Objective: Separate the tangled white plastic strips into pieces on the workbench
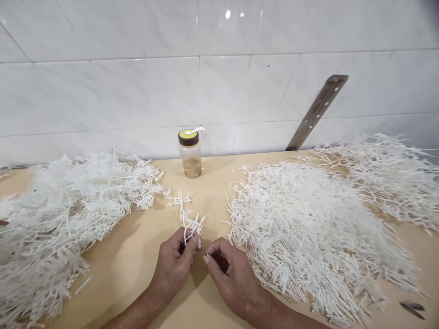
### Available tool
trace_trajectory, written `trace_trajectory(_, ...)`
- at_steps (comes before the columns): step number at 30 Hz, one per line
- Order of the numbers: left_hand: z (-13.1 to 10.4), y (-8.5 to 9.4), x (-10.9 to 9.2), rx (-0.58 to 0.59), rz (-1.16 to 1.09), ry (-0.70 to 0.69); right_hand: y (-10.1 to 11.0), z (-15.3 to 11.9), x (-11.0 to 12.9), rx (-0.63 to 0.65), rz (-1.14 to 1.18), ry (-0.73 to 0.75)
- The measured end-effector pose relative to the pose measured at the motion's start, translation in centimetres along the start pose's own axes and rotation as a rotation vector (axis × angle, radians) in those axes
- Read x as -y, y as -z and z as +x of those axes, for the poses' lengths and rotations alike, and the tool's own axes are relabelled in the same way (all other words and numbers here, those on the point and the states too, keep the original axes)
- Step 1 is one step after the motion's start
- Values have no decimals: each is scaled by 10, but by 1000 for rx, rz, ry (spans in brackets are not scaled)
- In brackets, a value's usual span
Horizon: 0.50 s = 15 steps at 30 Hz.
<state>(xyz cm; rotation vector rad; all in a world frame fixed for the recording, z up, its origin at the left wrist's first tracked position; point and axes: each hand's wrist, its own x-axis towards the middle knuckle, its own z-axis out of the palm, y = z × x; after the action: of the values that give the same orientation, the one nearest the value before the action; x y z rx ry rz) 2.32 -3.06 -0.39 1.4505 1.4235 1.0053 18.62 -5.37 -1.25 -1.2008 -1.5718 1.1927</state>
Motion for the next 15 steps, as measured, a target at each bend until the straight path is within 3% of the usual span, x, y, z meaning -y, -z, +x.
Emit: trace_trajectory(15,-2,-2,4,47,40,-49,1,1,-9,-36,197,-131)
